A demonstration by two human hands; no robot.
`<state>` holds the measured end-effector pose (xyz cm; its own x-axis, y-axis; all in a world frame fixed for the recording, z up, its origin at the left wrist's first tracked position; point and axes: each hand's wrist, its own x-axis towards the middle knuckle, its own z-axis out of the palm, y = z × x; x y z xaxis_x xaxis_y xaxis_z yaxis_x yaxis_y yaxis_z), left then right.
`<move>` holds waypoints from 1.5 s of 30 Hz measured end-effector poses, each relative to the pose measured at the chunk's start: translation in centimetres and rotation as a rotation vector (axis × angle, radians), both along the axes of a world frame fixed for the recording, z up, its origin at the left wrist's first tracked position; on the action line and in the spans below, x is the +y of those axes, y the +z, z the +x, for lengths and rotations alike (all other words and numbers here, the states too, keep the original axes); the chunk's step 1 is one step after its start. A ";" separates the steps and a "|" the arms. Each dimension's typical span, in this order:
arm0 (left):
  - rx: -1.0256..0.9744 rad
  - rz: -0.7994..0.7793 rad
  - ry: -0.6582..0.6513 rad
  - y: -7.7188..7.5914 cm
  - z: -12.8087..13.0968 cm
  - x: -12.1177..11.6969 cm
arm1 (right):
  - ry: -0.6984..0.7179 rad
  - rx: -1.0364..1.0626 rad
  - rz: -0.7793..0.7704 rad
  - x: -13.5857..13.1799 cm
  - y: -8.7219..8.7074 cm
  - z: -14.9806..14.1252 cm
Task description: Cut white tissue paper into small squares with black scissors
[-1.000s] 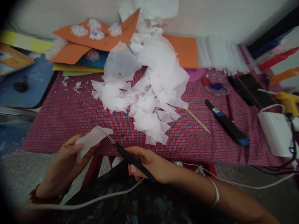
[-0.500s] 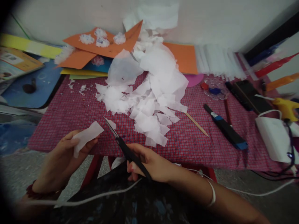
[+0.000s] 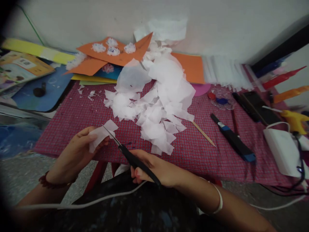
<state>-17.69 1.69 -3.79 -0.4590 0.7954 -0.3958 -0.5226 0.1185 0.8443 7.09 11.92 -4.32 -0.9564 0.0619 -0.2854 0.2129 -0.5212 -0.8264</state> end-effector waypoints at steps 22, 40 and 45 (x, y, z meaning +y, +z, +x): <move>0.029 -0.013 0.039 1.7 -0.6 2.2 | -0.104 0.027 -0.174 -0.6 -1.0 0.5; 0.139 -0.135 -0.168 1.0 -0.1 1.0 | -0.076 -0.056 -0.009 0.1 1.1 -0.5; 0.119 -0.136 -0.153 0.9 -0.1 1.1 | -0.116 -0.066 -0.031 -0.2 0.6 -0.4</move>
